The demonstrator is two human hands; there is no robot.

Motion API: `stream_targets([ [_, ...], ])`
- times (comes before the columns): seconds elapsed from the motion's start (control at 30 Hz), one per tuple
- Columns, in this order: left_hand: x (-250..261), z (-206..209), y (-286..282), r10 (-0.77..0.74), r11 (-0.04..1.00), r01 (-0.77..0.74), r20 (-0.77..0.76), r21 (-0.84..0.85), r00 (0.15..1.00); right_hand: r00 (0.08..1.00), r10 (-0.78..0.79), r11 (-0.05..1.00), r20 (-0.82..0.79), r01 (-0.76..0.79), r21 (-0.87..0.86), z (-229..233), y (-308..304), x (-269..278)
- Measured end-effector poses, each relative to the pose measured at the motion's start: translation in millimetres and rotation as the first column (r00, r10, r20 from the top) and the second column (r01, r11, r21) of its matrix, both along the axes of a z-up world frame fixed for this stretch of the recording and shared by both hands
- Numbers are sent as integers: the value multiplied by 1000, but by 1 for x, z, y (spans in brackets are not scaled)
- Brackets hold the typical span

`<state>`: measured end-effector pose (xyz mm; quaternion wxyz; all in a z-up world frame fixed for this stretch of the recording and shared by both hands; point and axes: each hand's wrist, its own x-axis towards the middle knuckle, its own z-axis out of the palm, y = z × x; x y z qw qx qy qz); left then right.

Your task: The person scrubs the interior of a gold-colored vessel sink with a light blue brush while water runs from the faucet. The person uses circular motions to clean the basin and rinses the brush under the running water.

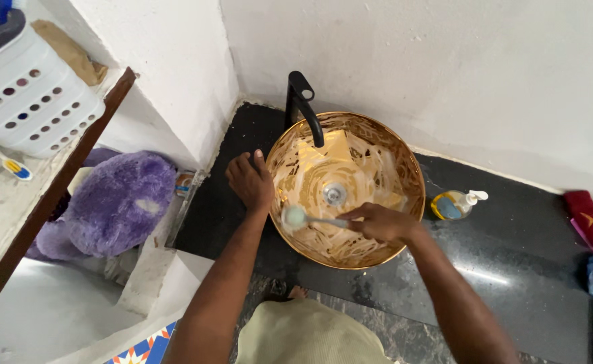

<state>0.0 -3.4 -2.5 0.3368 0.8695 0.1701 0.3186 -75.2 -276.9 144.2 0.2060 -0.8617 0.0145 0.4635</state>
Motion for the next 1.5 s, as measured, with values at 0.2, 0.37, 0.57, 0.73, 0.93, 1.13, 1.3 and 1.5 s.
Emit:
stream_targets([
  [0.2,4,-6,1,17,997,-10,97,-82,995,921,-254,936,295,157,315,-44,39,4],
  [0.37,5,-5,2,48,995,-39,100,-91,994,939,-228,941,258,145,306,-24,41,-41],
  [0.57,6,-8,4,8,997,-2,89,-71,996,985,-107,984,136,86,155,-15,19,-54],
  [0.73,4,-9,2,21,995,-19,14,-103,1000,883,-65,997,465,81,-15,-55,49,-11],
  [0.93,5,-15,5,12,995,-14,-22,-95,1000,910,-136,987,391,90,132,-52,50,-19],
  [1.13,9,-18,3,23,991,-23,1,-128,1000,973,-60,969,222,4,247,-27,15,-69],
  [1.3,10,-14,3,-4,996,10,74,-85,997,944,-270,934,191,208,292,-42,40,-45],
  [1.5,9,-8,3,-29,994,37,77,-103,997,636,-509,861,580,377,342,-82,74,16],
])
